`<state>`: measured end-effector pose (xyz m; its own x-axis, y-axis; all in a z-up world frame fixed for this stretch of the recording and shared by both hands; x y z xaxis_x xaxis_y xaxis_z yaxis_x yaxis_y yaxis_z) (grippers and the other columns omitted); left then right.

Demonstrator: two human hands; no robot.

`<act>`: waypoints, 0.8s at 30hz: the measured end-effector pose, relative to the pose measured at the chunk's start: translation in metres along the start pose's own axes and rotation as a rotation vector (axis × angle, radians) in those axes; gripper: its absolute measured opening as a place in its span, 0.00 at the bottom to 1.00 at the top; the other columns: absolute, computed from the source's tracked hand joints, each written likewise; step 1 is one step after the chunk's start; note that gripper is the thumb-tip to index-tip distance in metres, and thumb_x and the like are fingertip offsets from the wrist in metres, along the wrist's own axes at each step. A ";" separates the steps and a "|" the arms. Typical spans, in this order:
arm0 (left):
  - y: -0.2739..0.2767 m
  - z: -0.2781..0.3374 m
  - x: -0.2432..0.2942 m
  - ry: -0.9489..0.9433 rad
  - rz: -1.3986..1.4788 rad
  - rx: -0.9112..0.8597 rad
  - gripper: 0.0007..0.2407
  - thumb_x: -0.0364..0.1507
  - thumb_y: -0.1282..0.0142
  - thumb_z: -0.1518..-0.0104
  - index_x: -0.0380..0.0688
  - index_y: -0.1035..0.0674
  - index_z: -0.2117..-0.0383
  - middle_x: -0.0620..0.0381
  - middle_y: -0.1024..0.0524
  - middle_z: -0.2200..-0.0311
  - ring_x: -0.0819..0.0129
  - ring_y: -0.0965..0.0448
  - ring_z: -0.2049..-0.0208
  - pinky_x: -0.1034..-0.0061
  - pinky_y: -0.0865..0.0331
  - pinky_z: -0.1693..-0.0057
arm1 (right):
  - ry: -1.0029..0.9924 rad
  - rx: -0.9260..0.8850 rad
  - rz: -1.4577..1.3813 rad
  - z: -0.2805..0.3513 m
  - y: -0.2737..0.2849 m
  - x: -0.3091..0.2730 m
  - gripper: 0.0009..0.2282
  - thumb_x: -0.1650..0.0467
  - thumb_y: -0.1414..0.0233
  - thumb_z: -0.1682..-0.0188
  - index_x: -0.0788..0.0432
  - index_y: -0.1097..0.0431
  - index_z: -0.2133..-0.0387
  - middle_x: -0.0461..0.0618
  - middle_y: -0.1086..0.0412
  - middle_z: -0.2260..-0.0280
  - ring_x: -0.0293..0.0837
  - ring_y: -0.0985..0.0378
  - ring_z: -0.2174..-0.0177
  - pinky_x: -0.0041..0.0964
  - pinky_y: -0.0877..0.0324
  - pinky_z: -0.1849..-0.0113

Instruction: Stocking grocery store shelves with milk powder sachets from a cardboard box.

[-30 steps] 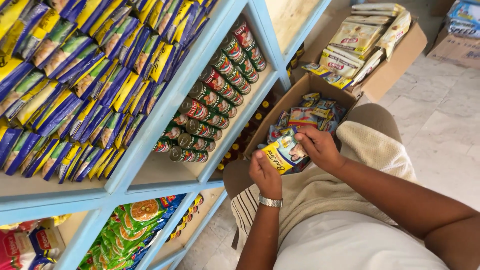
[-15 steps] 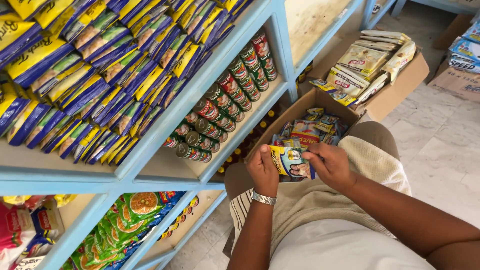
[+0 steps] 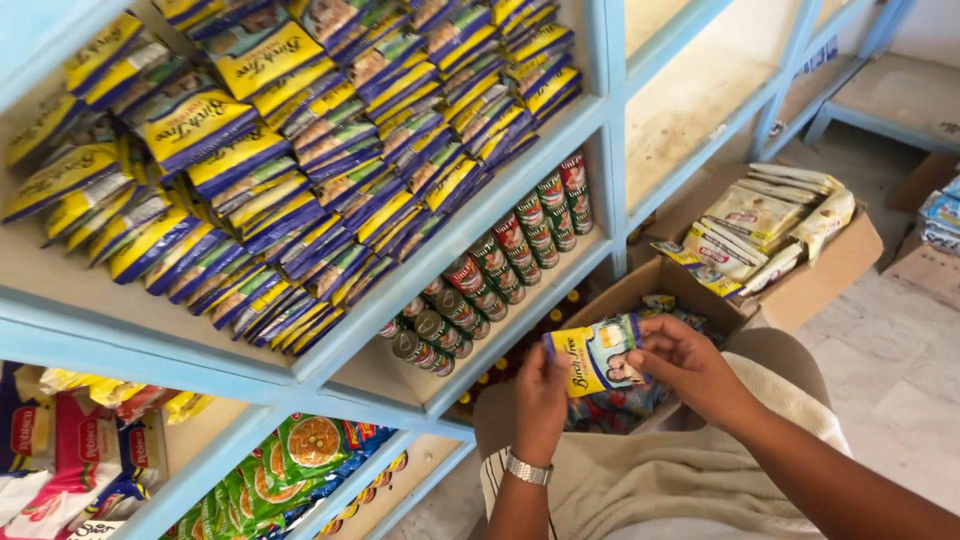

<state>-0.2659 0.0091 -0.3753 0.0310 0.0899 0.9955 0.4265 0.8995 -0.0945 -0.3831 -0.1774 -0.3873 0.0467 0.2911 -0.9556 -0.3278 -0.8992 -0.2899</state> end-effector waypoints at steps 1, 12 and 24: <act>-0.004 0.000 0.002 0.168 0.076 -0.108 0.09 0.34 0.45 0.39 0.43 0.21 0.60 0.64 0.22 0.73 0.80 0.28 0.77 0.80 0.33 0.70 | 0.050 0.067 0.001 -0.003 0.007 0.008 0.12 0.74 0.45 0.50 0.61 0.34 0.52 0.46 0.24 0.67 0.33 0.25 0.68 0.30 0.31 0.70; -0.003 0.005 0.022 0.222 0.246 -0.213 0.20 0.28 0.32 0.46 0.39 0.25 0.47 0.57 0.18 0.58 0.77 0.20 0.62 0.81 0.26 0.58 | 0.113 0.134 0.002 -0.013 0.003 0.009 0.14 0.76 0.44 0.50 0.61 0.35 0.51 0.50 0.23 0.69 0.34 0.25 0.72 0.30 0.31 0.73; 0.001 -0.001 0.068 0.281 0.784 -0.179 0.23 0.25 0.44 0.40 0.48 0.35 0.38 0.57 0.24 0.49 0.69 0.22 0.50 0.72 0.24 0.47 | 0.679 0.011 0.795 0.007 -0.066 -0.076 0.17 0.77 0.41 0.55 0.57 0.24 0.50 0.46 0.26 0.71 0.42 0.28 0.72 0.36 0.30 0.65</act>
<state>-0.2629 0.0158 -0.3077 0.5903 0.5277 0.6108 0.3235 0.5386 -0.7780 -0.3718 -0.1373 -0.2952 0.3331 -0.6314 -0.7003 -0.5053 -0.7466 0.4329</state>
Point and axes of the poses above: each hand's wrist, its own z-axis away from the middle knuckle, its own y-axis out of the back of the hand, x = y × z, the point moved 3 cm from there along -z, towards the middle knuckle
